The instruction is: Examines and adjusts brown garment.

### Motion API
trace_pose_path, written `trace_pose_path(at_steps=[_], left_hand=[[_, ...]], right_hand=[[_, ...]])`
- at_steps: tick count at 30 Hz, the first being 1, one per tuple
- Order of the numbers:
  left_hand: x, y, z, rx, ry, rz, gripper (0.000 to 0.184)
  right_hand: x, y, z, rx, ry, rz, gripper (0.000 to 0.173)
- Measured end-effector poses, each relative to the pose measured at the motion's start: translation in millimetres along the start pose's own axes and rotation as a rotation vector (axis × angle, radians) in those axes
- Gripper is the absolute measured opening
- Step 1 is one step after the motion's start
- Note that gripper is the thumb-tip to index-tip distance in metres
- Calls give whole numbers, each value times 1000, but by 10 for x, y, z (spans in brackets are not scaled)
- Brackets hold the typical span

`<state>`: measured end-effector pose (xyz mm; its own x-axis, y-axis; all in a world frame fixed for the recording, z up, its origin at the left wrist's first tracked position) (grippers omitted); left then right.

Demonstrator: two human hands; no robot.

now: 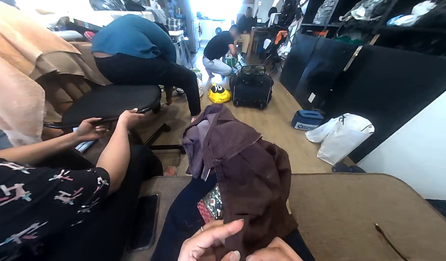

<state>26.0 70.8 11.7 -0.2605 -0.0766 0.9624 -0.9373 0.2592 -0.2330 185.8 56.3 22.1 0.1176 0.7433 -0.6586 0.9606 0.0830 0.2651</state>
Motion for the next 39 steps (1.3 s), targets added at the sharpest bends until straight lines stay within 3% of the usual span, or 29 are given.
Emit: trace_pose_path(at_steps=[18,28,35,39], left_hand=[[30,-28,-5,-15,-14,-39,40],[-30,-32,-35,-133,72,69,42],[-49,-46,-41,-205,75,93,42],[-32,-47,-31,-215,65,46,41]], right_hand=[[43,30,-9,19,-56,-70,14],[124,18,10,24,-80,-169,13],[207,-24,30,74,-193,-404,8],[272,-49,51,129,-261,-540,21]])
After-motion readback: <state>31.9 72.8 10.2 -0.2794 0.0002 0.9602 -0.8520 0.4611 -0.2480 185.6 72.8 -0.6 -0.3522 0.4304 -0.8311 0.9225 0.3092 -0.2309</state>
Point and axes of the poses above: each hand's wrist, its own z-axis away from the middle knuckle, its own y-axis out of the back of the hand, x = y × z, the point moved 8 cm from there along -z, towards the middle knuckle, and after that the axes turned 14 degrees about y, right-handed, at the moved point
